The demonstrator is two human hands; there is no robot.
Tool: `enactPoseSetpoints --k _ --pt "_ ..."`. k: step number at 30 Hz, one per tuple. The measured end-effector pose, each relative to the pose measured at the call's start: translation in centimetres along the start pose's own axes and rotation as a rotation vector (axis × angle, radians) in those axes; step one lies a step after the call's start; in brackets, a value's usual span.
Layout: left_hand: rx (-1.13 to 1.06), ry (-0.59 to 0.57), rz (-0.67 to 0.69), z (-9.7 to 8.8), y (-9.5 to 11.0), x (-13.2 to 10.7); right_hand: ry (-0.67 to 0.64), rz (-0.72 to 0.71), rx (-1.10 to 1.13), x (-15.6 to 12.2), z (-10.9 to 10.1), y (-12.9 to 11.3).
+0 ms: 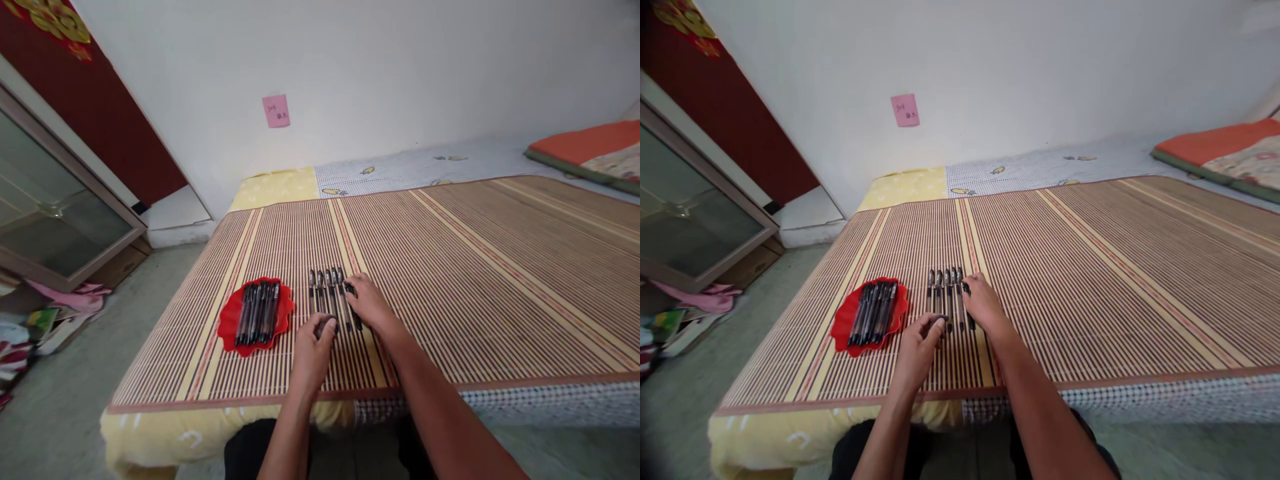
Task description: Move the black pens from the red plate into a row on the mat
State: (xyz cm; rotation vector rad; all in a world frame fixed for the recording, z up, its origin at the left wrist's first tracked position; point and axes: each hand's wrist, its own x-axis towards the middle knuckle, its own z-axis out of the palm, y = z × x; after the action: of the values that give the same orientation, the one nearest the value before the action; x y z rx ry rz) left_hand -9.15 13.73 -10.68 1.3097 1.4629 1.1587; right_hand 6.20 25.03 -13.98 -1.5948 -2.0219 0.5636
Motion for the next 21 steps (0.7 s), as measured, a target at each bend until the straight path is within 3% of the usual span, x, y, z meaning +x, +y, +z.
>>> enactPoseSetpoints --k 21 --pt "0.072 -0.013 0.062 0.05 0.03 -0.03 0.083 -0.023 -0.002 0.2 0.0 0.46"
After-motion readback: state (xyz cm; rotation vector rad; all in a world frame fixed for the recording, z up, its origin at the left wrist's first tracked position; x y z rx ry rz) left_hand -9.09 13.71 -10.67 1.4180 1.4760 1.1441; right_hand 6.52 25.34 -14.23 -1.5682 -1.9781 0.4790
